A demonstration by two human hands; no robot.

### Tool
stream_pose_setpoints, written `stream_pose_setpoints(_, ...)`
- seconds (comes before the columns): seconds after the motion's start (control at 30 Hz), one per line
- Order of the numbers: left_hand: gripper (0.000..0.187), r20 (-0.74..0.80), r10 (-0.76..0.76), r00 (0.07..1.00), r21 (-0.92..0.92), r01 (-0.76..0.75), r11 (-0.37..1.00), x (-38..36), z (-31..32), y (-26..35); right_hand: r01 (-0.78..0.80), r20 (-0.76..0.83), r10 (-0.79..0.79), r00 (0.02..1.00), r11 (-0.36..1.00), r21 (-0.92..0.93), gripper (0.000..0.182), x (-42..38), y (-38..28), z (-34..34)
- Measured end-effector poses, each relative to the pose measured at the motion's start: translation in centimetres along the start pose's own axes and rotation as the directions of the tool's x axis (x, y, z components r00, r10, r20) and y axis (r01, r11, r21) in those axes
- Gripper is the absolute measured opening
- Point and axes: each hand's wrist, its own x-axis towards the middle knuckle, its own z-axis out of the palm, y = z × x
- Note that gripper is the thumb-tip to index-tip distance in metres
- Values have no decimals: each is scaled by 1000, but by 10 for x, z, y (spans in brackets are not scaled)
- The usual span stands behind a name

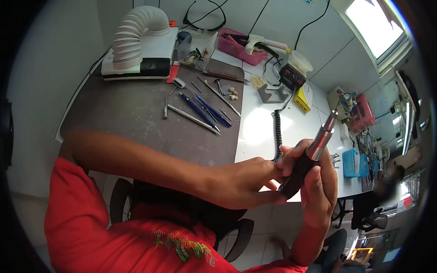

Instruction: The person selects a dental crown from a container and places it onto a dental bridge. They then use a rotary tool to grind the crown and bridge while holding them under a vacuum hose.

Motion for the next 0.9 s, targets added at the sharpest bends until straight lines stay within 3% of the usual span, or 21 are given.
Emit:
stream_pose_setpoints(0.03,23,-99,62,993,-49,-67,997,2,-2,-3,20,23,-17,1000,990,-136,59,10,-5,3)
stream_pose_setpoints(0.13,21,-213,76,974,116,-52,992,5,-29,3,123,-1,-134,991,914,-385,58,46,-14,11)
stream_pose_setpoints(0.17,28,-284,209,936,185,-160,970,9,-32,-4,166,-8,-187,982,891,-422,53,53,-15,10)
stream_pose_setpoints(0.2,28,-287,210,935,184,-161,970,12,-35,-2,166,-4,-185,983,891,-423,53,56,-18,15)
stream_pose_setpoints(0.27,35,-403,390,828,392,-229,891,18,-45,2,211,-32,-396,918,554,-806,43,61,-26,30)
stream_pose_setpoints(0.3,40,-412,445,795,375,-297,878,22,-51,-2,290,-10,-479,878,547,-786,32,66,-19,33)
stream_pose_setpoints(0.33,41,-373,401,837,392,-250,885,18,-61,9,292,-8,-478,878,549,-783,32,70,-11,35)
stream_pose_setpoints(0.4,44,-260,429,865,507,-256,823,19,-88,-1,270,-197,-489,850,725,-634,30,74,0,38)
stream_pose_setpoints(0.43,43,-302,265,916,479,-94,873,10,-99,11,238,-125,-515,848,581,-778,35,75,2,33)
stream_pose_setpoints(0.47,42,-336,93,937,448,72,891,-5,-112,27,304,90,-571,816,291,-907,39,82,-1,24)
stream_pose_setpoints(0.53,36,-351,155,923,554,72,829,-24,-132,40,306,182,-493,851,185,-934,42,83,10,11)
stream_pose_setpoints(0.57,36,-348,154,925,555,71,829,-33,-135,46,311,181,-435,882,249,-917,45,82,15,9)
stream_pose_setpoints(0.6,33,-287,152,946,666,83,742,-40,-136,54,310,182,-376,909,313,-898,47,82,19,8)
stream_pose_setpoints(0.63,29,-226,143,964,764,84,639,-46,-136,58,335,229,-350,908,281,-899,50,83,23,9)
stream_pose_setpoints(0.67,29,-222,142,965,764,81,640,-51,-136,56,375,285,-351,892,222,-900,51,83,28,11)
stream_pose_setpoints(0.73,22,-212,96,972,821,124,557,-59,-134,46,408,310,-332,891,286,-867,52,83,38,21)
stream_pose_setpoints(0.77,13,-207,150,967,853,103,512,-63,-136,37,427,334,-321,886,291,-856,52,82,42,25)
stream_pose_setpoints(0.9,8,-243,84,966,872,180,456,-87,-137,31,398,345,-203,916,380,-835,50,73,58,36)
